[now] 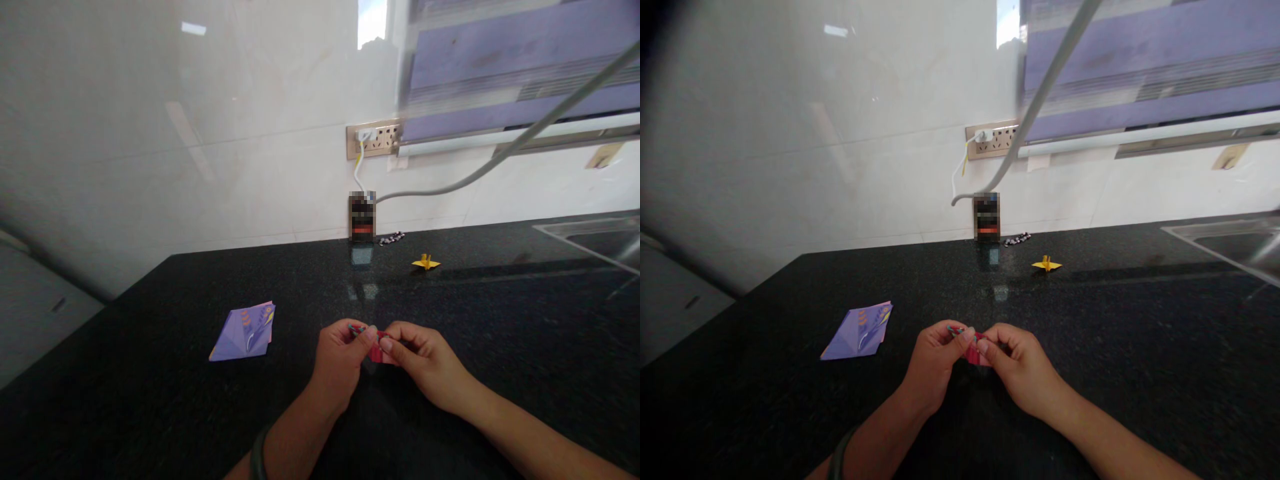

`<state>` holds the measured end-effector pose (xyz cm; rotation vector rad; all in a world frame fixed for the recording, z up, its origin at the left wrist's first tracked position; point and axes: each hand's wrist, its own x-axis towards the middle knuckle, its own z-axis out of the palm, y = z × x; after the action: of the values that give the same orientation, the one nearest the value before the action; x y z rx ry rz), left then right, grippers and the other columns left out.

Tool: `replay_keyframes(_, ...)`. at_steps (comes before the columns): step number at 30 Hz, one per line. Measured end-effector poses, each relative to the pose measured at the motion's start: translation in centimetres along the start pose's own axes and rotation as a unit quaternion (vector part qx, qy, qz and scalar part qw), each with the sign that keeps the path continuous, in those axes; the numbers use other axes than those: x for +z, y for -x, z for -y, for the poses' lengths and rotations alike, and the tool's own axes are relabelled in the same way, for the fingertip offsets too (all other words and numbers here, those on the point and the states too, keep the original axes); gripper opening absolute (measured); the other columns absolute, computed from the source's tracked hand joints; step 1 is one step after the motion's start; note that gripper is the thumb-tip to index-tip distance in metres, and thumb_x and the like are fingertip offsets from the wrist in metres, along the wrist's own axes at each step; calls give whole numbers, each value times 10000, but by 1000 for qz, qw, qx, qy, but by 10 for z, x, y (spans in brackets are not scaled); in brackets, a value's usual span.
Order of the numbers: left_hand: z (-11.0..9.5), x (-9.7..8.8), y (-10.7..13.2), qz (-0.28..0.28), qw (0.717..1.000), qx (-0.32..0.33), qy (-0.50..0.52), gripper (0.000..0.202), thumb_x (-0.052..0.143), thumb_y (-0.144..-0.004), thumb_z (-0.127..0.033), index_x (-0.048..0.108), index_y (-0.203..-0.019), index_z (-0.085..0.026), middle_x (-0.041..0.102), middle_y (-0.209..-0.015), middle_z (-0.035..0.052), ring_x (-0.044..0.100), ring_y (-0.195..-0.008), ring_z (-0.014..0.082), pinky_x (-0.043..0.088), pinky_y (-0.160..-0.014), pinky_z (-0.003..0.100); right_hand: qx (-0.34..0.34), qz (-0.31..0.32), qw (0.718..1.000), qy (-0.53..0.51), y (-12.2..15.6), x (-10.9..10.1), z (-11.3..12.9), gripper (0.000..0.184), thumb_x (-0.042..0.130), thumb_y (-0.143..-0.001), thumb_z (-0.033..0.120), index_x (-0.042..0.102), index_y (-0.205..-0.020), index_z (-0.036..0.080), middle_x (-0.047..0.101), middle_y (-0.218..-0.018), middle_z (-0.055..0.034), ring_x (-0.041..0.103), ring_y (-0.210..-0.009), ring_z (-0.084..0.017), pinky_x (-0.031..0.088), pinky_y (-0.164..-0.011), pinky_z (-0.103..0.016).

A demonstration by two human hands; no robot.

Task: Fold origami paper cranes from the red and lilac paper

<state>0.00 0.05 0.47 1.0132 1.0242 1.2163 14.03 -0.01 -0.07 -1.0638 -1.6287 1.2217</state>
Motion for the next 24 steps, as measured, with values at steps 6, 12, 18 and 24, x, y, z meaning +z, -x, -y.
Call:
replay_keyframes(6, 3, -3, -3, 3, 998, -31, 52, 176, 622, -672, -300, 580, -645, -132, 596, -574, 3, 521, -512, 97, 412, -563, 242, 34, 23, 998, -38, -2, -3, 2, 247, 519, -768, 370, 600, -701, 146, 544, -598, 10, 470, -536, -96, 377, -499, -211)
replay_keyframes(12, 1, -4, -2, 63, 996, -41, 52, 244, 639, -665, -295, 617, -845, -132, 623, -762, 48, 553, -656, 118, 398, -560, 209, 65, -72, 987, -128, -2, -1, -1, 201, 585, -726, 353, 567, -699, 154, 520, -551, 33, 429, -459, -71, 357, -437, -194)
replay_keyframes(18, 1, -3, -2, 76, 994, -37, 75, 208, 565, -728, -321, 598, -758, -118, 592, -665, 27, 531, -577, 103, 425, -592, 248, 50, -15, 994, -98, 2, 4, 6, 182, 557, -749, 315, 548, -682, 146, 536, -570, 18, 453, -503, -80, 374, -495, -211)
replay_keyframes(24, -1, -2, -2, 83, 996, -14, 36, 190, 576, -722, -306, 588, -739, -117, 598, -697, 36, 534, -614, 107, 422, -598, 233, 21, -36, 998, -47, 2, 4, 3, 163, 554, -747, 320, 541, -710, 162, 549, -615, 12, 486, -550, -98, 391, -510, -213)
